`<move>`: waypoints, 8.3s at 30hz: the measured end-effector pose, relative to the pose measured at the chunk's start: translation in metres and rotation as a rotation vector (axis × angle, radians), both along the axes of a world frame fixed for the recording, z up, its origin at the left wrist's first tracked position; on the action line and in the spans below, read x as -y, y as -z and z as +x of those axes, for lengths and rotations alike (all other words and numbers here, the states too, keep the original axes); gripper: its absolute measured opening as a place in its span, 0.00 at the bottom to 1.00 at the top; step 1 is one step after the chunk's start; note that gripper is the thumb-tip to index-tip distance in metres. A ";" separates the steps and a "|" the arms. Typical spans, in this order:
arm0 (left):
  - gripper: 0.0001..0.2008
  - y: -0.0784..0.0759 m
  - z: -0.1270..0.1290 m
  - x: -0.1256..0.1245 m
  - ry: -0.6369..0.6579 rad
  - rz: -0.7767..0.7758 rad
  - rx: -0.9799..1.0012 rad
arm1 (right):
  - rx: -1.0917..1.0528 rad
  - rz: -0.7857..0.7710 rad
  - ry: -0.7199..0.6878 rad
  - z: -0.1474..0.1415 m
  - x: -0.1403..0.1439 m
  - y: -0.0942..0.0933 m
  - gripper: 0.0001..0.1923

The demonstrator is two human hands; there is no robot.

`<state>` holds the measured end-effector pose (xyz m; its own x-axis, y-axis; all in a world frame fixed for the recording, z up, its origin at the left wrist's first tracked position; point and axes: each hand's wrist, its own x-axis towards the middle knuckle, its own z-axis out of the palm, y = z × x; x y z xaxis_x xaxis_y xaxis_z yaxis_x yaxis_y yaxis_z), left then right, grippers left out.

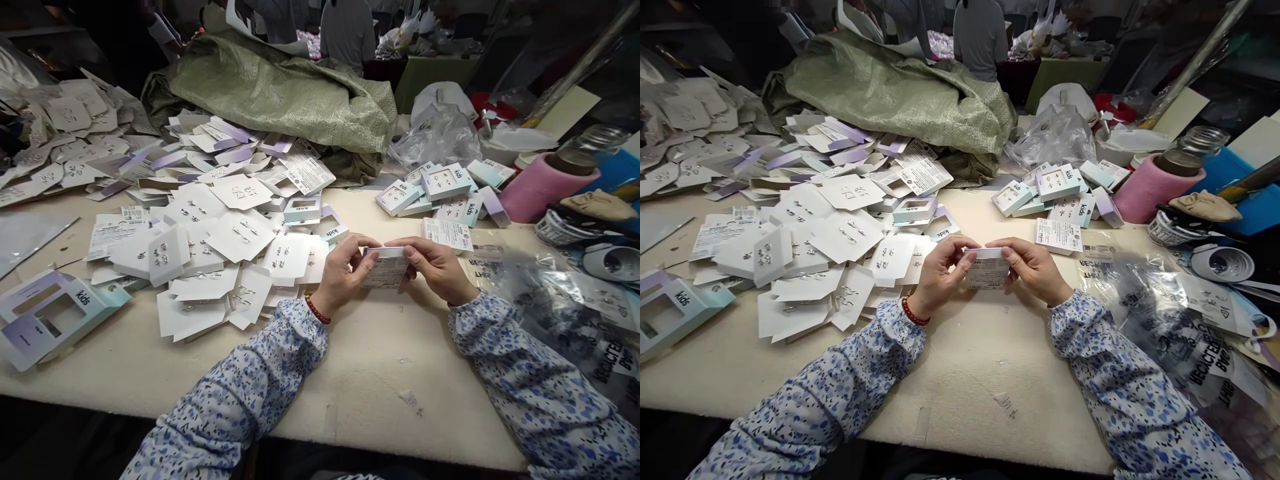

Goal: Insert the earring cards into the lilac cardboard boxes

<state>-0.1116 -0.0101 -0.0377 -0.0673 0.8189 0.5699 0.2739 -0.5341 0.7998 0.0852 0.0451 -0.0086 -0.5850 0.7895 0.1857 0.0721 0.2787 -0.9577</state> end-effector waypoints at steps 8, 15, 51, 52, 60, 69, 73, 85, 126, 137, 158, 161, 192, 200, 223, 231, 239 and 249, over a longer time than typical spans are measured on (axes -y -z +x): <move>0.04 -0.006 -0.002 0.005 0.009 0.066 -0.116 | 0.036 0.064 -0.096 0.009 -0.004 -0.009 0.14; 0.03 -0.008 -0.003 0.006 0.046 0.083 -0.094 | 0.118 0.070 -0.189 0.014 -0.013 -0.022 0.15; 0.18 0.005 -0.006 0.020 -0.066 0.107 -0.206 | 0.139 0.836 0.194 0.008 0.021 0.023 0.19; 0.14 0.004 -0.005 0.020 -0.047 0.127 -0.212 | 0.161 0.857 0.205 0.008 0.023 0.024 0.19; 0.20 0.010 0.000 0.023 -0.088 0.108 -0.290 | 0.501 0.984 0.686 0.043 -0.003 -0.009 0.16; 0.16 0.011 0.006 0.026 0.128 0.096 -0.534 | 0.625 0.770 0.381 0.006 -0.010 -0.016 0.14; 0.21 0.013 0.004 0.026 0.087 0.131 -0.643 | 0.626 0.449 0.192 -0.057 -0.036 -0.010 0.10; 0.05 0.025 0.007 0.025 0.111 0.088 -0.713 | 0.472 0.097 -0.204 -0.162 -0.007 -0.021 0.20; 0.13 0.006 0.008 0.026 -0.099 -0.364 0.240 | -0.027 0.228 0.563 -0.004 0.024 0.034 0.14; 0.15 0.011 0.008 0.022 -0.083 -0.427 0.254 | -0.097 0.150 0.542 -0.007 0.027 0.039 0.13; 0.22 0.007 0.011 0.023 -0.031 -0.503 0.349 | 0.083 0.222 0.373 -0.004 0.028 0.040 0.12; 0.23 0.008 0.012 0.022 -0.092 -0.498 0.300 | 0.108 0.248 0.363 -0.005 0.030 0.039 0.12; 0.36 0.001 0.019 0.026 -0.240 -0.096 -0.719 | 0.478 0.650 0.428 -0.013 0.048 0.040 0.39; 0.45 -0.005 0.008 0.024 -0.143 -0.123 -0.761 | 0.469 0.614 0.525 0.003 0.026 0.039 0.39; 0.19 -0.042 -0.004 -0.041 -0.290 -0.156 -1.218 | -0.096 0.145 0.638 0.025 -0.007 0.046 0.40; 0.49 -0.045 -0.012 0.021 0.041 -0.339 -1.223 | -0.242 0.075 0.739 0.035 -0.021 0.049 0.38; 0.17 -0.049 0.028 -0.014 0.084 -0.310 -1.320 | -0.212 0.140 0.626 0.040 -0.019 0.050 0.32; 0.23 -0.016 0.027 0.003 -0.097 -0.102 -1.229 | -0.219 0.153 0.576 0.039 -0.016 0.050 0.31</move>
